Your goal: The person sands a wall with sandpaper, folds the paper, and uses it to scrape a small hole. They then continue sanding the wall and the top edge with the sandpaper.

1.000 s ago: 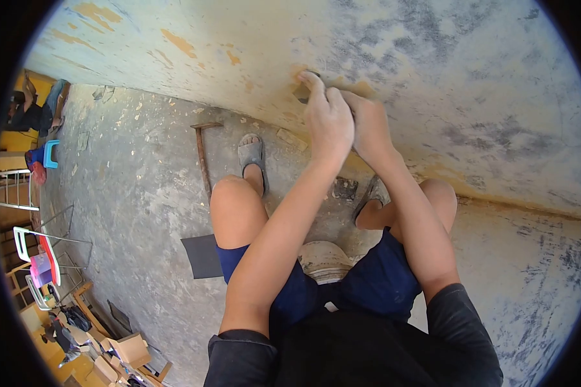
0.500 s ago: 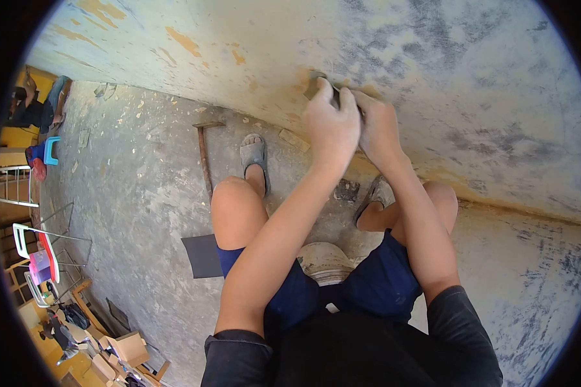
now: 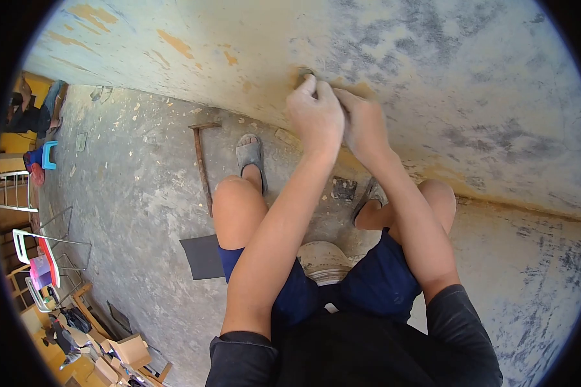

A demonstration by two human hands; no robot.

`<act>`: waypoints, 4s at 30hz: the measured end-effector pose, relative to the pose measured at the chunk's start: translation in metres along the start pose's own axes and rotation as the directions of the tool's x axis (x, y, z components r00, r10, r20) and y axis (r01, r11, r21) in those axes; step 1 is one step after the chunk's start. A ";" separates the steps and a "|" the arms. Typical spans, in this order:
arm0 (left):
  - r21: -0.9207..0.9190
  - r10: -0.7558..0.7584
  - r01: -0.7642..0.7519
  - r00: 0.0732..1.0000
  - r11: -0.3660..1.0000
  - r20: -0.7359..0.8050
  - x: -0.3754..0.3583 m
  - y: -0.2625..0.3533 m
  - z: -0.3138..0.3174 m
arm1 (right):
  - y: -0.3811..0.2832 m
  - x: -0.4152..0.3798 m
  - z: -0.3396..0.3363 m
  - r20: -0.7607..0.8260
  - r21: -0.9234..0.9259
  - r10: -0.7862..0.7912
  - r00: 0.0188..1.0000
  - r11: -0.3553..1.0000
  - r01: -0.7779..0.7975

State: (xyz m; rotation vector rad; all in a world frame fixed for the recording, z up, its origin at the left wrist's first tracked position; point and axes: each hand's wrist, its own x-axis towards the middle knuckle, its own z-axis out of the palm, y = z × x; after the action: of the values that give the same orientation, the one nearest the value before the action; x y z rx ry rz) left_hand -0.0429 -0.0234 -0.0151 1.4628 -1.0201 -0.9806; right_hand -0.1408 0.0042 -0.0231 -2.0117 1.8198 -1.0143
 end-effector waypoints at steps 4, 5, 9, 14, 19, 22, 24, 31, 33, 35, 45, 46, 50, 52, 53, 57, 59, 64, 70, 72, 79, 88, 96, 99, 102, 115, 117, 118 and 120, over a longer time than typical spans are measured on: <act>0.187 0.084 -0.085 0.996 0.979 0.016 -0.007 0.011 -0.005 | -0.003 -0.004 0.003 0.082 0.010 -0.022 0.996 1.000 0.021; 0.185 0.086 -0.087 0.996 0.979 0.017 -0.012 0.013 -0.005 | -0.002 -0.007 -0.003 0.074 0.032 0.010 0.997 0.999 -0.012; 0.175 0.116 -0.136 0.986 0.975 0.121 -0.028 0.012 0.005 | -0.001 -0.014 -0.022 0.071 0.135 0.134 0.988 0.980 -0.143; 0.117 0.151 -0.154 0.988 0.981 0.030 -0.016 0.005 -0.002 | -0.003 -0.004 -0.006 0.045 0.087 0.046 0.998 0.995 -0.050; 0.144 0.135 -0.147 0.987 0.979 0.091 -0.013 0.004 -0.005 | 0.000 -0.006 -0.005 0.019 0.034 -0.046 0.999 0.998 0.045; 0.118 0.178 -0.196 0.972 0.973 0.152 -0.032 0.014 0.002 | 0.004 -0.016 -0.026 0.004 0.058 0.020 1.000 0.998 -0.020; 0.090 0.199 -0.215 0.966 0.972 0.162 -0.042 0.014 0.010 | 0.007 -0.021 -0.039 -0.006 0.108 0.128 0.992 0.986 -0.126; 0.088 0.197 -0.203 0.978 0.975 0.073 -0.035 0.015 0.009 | -0.002 -0.011 -0.028 0.039 0.138 0.066 0.997 0.988 -0.071; 0.122 0.188 -0.183 0.982 0.975 -0.031 -0.027 0.013 0.008 | -0.004 -0.006 -0.021 0.072 0.071 0.046 0.996 0.996 -0.051; 0.123 0.186 -0.183 0.983 0.975 -0.008 -0.029 0.014 0.010 | 0.000 -0.006 -0.023 0.137 0.000 0.026 0.990 1.000 -0.026; 0.083 0.199 -0.207 0.975 0.975 0.095 -0.050 0.015 0.020 | 0.007 -0.021 -0.044 0.042 0.117 0.159 0.986 0.980 -0.163; 0.111 0.209 -0.218 0.974 0.970 0.092 -0.047 0.016 0.017 | 0.006 -0.017 -0.040 0.058 0.111 0.141 0.988 0.983 -0.147; 0.116 0.240 -0.238 0.971 0.964 -0.003 -0.031 0.014 0.009 | 0.001 -0.007 -0.023 0.081 0.066 0.025 0.996 0.997 -0.031; 0.163 0.187 -0.197 0.979 0.967 0.075 -0.031 0.015 0.008 | 0.003 -0.009 -0.028 0.078 0.061 0.023 0.997 0.998 -0.028; 0.159 0.188 -0.198 0.979 0.967 0.076 -0.034 0.018 0.010 | 0.005 -0.013 -0.033 0.057 0.071 0.047 0.997 0.996 -0.051; 0.073 0.191 -0.203 0.971 0.976 0.146 -0.059 0.021 0.024 | 0.008 -0.027 -0.060 0.044 0.067 0.198 0.979 0.977 -0.200; 0.051 0.280 -0.284 0.957 0.957 0.079 -0.061 0.006 0.035 | 0.008 -0.029 -0.061 0.054 0.065 0.205 0.977 0.976 -0.209; 0.058 0.190 -0.197 0.976 0.979 0.104 -0.044 0.018 0.017 | 0.007 -0.015 -0.043 0.024 0.115 0.140 0.990 0.983 -0.142; 0.098 0.216 -0.228 0.969 0.969 0.117 -0.053 0.017 0.025 | 0.012 -0.022 -0.053 0.048 0.050 0.072 0.996 0.996 -0.075; 0.066 0.222 -0.232 0.966 0.970 0.129 -0.067 0.019 0.034 | 0.020 -0.032 -0.067 0.052 0.071 0.144 0.988 0.987 -0.147; 0.030 0.222 -0.233 0.952 0.972 0.212 -0.073 0.015 0.033 | 0.013 -0.028 -0.078 0.107 0.115 0.257 0.960 0.956 -0.269; 0.149 0.302 -0.329 0.937 0.933 0.176 -0.072 0.017 0.039 | 0.023 -0.028 -0.077 0.061 0.122 0.152 0.986 0.980 -0.159; 0.168 0.308 -0.339 0.933 0.926 0.186 -0.071 0.015 0.031 | 0.016 -0.025 -0.074 0.071 0.140 0.186 0.980 0.971 -0.194; 0.193 0.285 -0.316 0.943 0.929 0.173 -0.064 0.014 0.025 | 0.013 -0.027 -0.073 0.063 0.090 0.097 0.993 0.991 -0.102; 0.191 0.248 -0.292 0.943 0.937 0.221 -0.075 0.028 0.031 | 0.016 -0.033 -0.081 0.052 0.078 0.124 0.991 0.989 -0.128; 0.219 0.199 -0.213 0.976 0.952 0.087 -0.052 0.026 0.014 | 0.011 -0.018 -0.055 0.109 0.039 -0.023 0.994 0.999 0.018; 0.219 0.180 -0.203 0.976 0.954 0.122 -0.045 0.026 0.004 | 0.013 -0.021 -0.049 0.104 0.002 -0.012 0.995 1.000 0.011; 0.223 0.159 -0.191 0.975 0.956 0.154 -0.041 0.024 -0.001 | 0.012 -0.022 -0.048 0.102 -0.031 -0.002 0.995 0.999 0.005; 0.169 0.109 -0.139 0.978 0.976 0.177 -0.031 0.005 -0.006 | 0.010 -0.028 -0.053 0.140 -0.017 0.065 0.988 0.998 -0.063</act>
State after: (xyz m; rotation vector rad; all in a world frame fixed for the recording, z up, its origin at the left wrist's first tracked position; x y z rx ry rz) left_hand -0.0471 0.0074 -0.0074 1.4611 -1.3366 -0.9516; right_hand -0.1814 0.0430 0.0008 -1.9649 1.8076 -0.8229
